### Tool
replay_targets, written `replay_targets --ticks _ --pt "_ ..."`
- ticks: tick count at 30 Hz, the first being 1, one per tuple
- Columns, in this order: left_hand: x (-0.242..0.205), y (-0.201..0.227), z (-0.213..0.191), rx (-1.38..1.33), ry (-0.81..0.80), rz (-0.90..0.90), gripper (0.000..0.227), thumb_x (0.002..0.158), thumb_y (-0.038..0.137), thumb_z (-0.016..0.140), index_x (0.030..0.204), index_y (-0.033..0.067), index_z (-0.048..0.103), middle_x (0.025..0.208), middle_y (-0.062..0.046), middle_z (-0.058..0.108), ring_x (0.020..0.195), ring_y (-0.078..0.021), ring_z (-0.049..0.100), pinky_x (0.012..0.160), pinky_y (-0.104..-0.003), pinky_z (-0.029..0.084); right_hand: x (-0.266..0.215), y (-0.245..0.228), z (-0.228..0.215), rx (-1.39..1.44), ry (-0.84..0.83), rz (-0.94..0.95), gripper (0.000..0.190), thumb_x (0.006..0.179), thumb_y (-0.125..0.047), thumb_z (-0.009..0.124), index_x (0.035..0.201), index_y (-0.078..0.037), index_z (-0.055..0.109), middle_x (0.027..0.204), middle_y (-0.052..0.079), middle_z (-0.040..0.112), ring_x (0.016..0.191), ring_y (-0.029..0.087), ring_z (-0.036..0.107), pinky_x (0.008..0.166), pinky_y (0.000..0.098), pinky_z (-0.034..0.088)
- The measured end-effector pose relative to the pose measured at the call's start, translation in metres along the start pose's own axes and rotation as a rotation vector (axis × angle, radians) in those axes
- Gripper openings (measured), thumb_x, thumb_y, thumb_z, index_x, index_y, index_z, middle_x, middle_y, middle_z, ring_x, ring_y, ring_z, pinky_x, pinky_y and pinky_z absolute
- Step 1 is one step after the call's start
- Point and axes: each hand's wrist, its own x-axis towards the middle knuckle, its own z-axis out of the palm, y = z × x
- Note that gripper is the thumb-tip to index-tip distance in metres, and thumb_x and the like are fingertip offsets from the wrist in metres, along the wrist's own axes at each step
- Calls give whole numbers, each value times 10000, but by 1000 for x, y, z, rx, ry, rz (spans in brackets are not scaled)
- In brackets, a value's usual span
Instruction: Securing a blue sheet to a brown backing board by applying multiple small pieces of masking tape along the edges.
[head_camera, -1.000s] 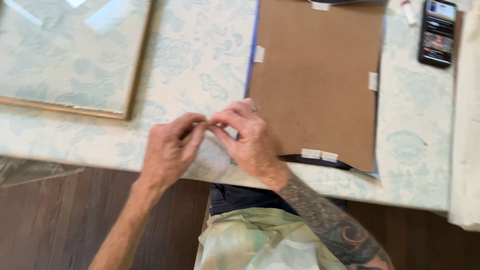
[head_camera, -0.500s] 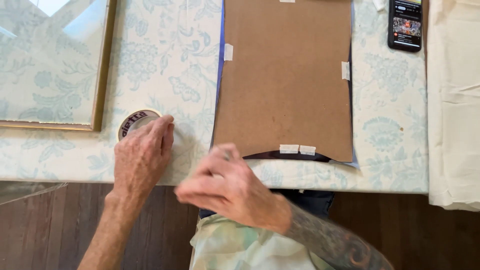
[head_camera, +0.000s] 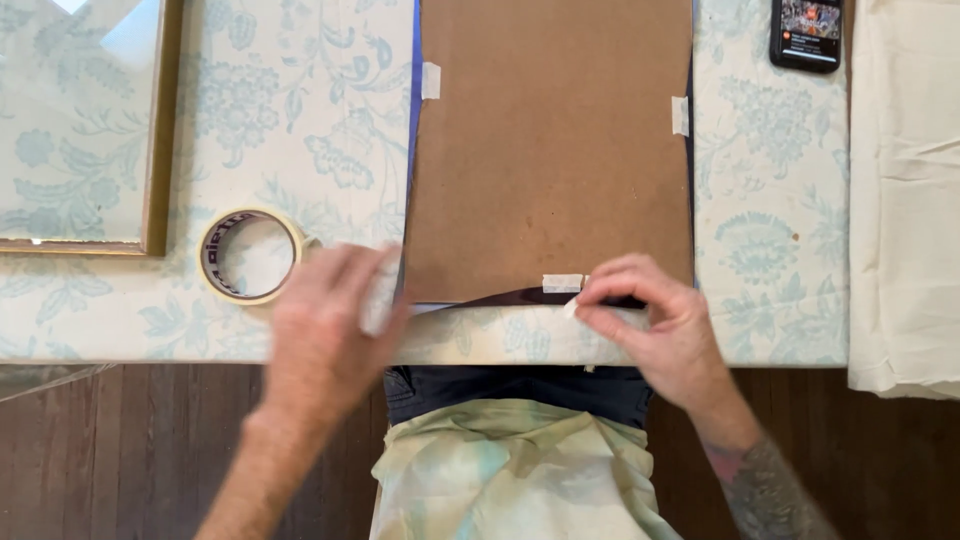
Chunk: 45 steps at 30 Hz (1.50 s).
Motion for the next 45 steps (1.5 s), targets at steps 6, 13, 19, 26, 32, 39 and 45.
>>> replay_targets --ticks 6,13,19,26,32,39,45 --pt "13 49 29 -120 -146 103 291 926 273 748 1157 113 676 1058 -41 665 936 -265 604 766 -400 442 27 -29 -6 -211 -18 -35 95 880 -44 787 963 -89 778 955 39 711 970 150 630 907 280 517" --pt "37 43 43 -243 -354 -9 206 913 295 738 1078 177 771 922 -8 734 822 -260 656 723 -432 453 54 -34 -13 -282 -229 164 273 891 -246 757 1151 -165 736 950 -20 773 892 83 705 831 240 551" --pt "56 32 44 -405 -474 -231 147 806 179 807 950 205 793 813 3 763 788 -231 760 715 -407 589 63 -30 -9 -201 -283 236 151 914 -193 757 1029 -100 785 844 67 741 834 149 637 857 350 536" --pt "74 33 35 -437 -634 -277 172 798 179 818 968 160 801 781 -32 777 813 -245 777 752 -385 602 68 -30 -4 -255 -361 232 108 901 -225 773 958 -135 774 959 46 710 885 164 627 815 314 536" --pt "79 36 32 -411 -677 -291 163 794 187 814 955 172 796 775 -26 767 834 -251 769 779 -400 599 77 -26 0 -219 -415 274 156 874 -215 782 1010 -144 756 832 10 746 777 115 634 736 270 530" --pt "81 36 33 -386 -701 -302 172 794 197 816 964 199 787 781 -7 763 853 -239 763 815 -405 592 82 -24 4 -291 -448 359 239 849 -266 802 1011 -169 655 821 -48 762 761 98 628 726 240 492" --pt "84 35 32 -382 -720 -287 180 797 197 805 975 197 774 787 -13 766 872 -259 762 834 -430 580 85 -22 5 -313 -486 383 240 850 -280 797 988 -158 643 819 -33 763 754 120 620 711 255 487"
